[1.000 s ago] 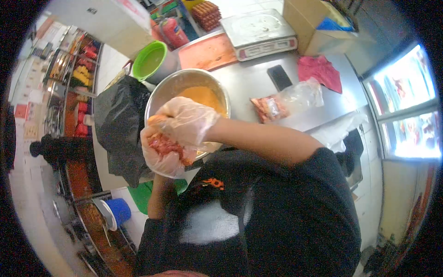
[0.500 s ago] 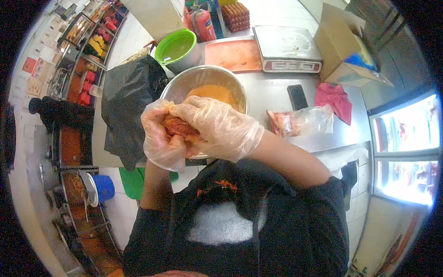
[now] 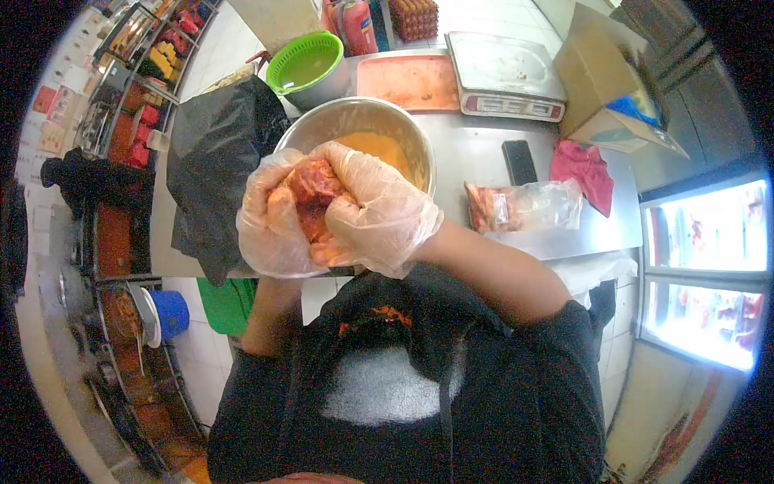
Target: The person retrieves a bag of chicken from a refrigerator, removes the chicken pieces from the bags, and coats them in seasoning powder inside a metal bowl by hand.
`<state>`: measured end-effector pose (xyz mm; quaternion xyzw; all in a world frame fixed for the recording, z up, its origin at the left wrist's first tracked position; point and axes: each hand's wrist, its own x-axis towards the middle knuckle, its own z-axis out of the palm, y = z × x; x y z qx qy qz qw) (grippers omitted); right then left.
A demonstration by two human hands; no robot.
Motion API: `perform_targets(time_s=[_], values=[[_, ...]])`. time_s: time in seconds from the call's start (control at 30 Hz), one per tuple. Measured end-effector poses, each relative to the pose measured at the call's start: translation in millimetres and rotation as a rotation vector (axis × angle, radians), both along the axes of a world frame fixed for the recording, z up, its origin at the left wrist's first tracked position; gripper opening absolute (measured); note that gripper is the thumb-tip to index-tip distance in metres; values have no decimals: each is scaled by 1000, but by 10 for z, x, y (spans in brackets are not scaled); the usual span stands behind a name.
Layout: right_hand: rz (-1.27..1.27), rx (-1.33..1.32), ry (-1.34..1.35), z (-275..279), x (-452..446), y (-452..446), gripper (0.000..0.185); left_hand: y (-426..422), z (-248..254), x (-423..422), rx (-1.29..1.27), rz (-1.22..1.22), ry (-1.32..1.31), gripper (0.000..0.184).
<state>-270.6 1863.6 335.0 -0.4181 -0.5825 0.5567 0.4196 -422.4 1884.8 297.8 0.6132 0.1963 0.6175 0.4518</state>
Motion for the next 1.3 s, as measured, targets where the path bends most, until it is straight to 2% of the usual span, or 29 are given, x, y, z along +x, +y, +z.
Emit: perform_targets(time_s=[0.13,0.23,0.33,0.43,0.57,0.67,0.73,0.77,0.83,0.9,0.97,1.03,1.17,1.23,1.3], values=[[-3,16,-108,-50,28,26,55,163,-45,-89,112,52,170,34],[-104,142,10,-272,-23,46,41,248,-130,-120,71,-1,157,29],[-43,10,143,-342,-23,68,43,316,-164,-111,-14,-116,68,28],[28,-114,195,-322,-19,59,50,338,-198,-132,-48,-121,67,30],[-2,-10,179,-368,-25,37,61,395,-252,-126,-50,-118,78,33],[28,37,143,-296,-17,34,64,374,-305,-65,-150,-156,-30,36],[48,26,161,-305,-10,38,64,368,-318,-18,-345,-288,-194,43],[52,54,55,-354,17,49,63,359,-329,-7,-345,-285,-193,43],[57,76,-46,-362,18,51,62,325,-347,-11,-690,-590,-437,53],[90,-38,-126,-300,27,43,59,330,-274,12,-615,-670,-372,55],[102,29,-61,-424,27,51,59,307,-259,38,-541,-748,-308,57],[117,96,5,-470,45,71,59,244,-268,76,-736,-661,-376,63],[166,145,-124,-418,157,100,59,134,-212,140,-806,-573,-338,64],[208,141,-160,-376,178,92,59,104,-214,146,-886,-791,-581,64],[237,206,-240,-353,179,91,58,99,-330,112,-895,-770,-577,63]])
